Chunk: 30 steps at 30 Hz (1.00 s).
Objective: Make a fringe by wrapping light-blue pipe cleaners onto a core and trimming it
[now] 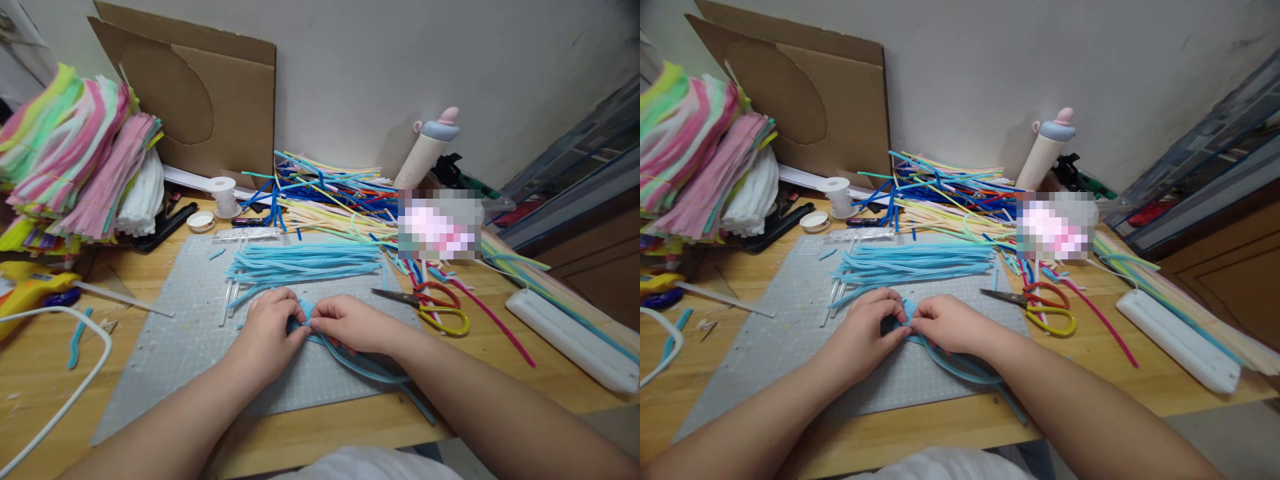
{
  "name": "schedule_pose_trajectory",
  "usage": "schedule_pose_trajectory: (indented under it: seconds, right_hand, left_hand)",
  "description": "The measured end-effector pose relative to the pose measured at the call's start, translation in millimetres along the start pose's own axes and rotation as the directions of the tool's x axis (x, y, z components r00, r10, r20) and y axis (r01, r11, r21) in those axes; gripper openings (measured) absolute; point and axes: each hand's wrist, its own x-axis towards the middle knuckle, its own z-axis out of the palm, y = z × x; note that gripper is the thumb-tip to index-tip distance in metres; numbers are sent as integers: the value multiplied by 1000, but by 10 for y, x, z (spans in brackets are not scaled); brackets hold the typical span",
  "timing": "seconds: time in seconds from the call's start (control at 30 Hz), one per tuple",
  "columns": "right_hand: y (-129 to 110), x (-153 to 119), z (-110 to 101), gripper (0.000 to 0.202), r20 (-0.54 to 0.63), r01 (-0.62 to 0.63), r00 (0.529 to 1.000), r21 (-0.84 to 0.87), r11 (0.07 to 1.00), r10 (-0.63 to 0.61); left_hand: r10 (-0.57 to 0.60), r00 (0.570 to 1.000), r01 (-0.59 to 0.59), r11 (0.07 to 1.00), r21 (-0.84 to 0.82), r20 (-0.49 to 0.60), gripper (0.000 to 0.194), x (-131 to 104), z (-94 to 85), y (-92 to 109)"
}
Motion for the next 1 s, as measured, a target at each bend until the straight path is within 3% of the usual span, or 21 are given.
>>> schedule_pose_trajectory:
  seconds: [0.23,0.6,0.87,1.0]
  right_hand:
    - [12,28,-1,21,1,-14,1000,26,1000,14]
    - [-8,68,47,22,-99,-40,994,-47,998,35]
    - [-47,19,28,21,-34,-38,999,-19,999,37]
    - [-65,25,38,24,-55,-42,998,-54,998,39]
  left_hand:
    - [-18,1000,18,1000,23,-4,8,-10,11,2]
    - [1,997,1,1000,29,-73,9,-43,91,30]
    - [11,998,-9,999,37,-66,9,-36,72,23]
    - [5,998,-2,999,45,-60,12,-40,73,26]
